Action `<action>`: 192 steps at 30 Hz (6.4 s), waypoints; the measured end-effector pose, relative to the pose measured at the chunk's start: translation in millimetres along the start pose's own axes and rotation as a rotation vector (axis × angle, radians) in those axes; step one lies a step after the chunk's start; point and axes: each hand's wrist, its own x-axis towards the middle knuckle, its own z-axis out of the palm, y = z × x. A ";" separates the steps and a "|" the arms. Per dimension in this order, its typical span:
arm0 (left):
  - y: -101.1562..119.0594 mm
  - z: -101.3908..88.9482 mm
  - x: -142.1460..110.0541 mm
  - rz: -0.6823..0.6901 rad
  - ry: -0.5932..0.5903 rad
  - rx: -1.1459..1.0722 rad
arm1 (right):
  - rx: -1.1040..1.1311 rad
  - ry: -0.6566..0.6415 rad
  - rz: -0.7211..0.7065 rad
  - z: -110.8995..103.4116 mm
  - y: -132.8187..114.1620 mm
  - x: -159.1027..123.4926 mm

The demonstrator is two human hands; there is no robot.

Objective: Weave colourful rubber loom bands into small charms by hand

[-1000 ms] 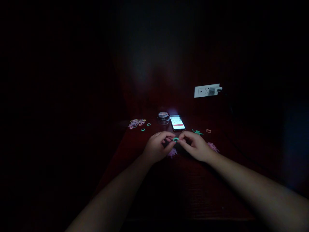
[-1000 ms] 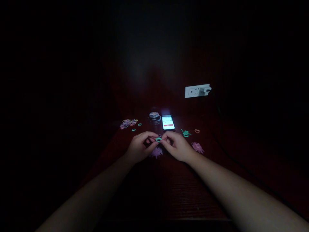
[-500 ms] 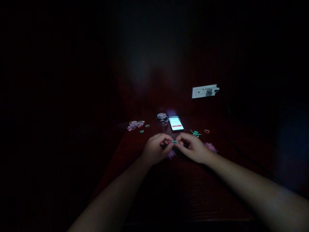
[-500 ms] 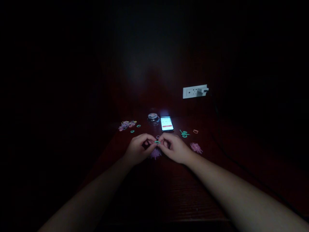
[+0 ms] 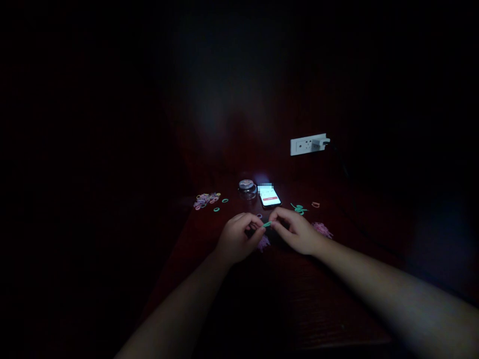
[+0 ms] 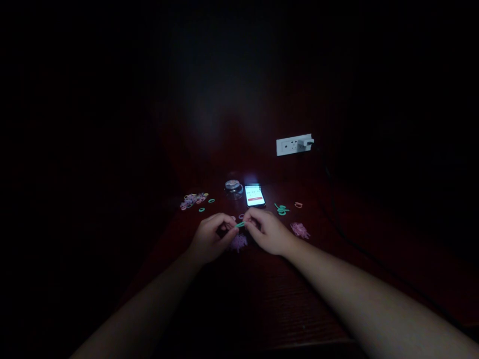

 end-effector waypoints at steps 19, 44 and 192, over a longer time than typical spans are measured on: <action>-5.2 -3.6 0.7 -0.017 0.052 0.071 | -0.567 0.232 0.418 -64.7 64.0 9.8; -114.5 -50.4 -16.5 -0.904 -0.168 0.682 | -0.507 0.284 0.587 -63.2 60.6 12.9; -0.6 -3.4 12.1 0.260 -0.040 0.252 | -0.123 -0.140 -0.054 -2.7 9.2 6.7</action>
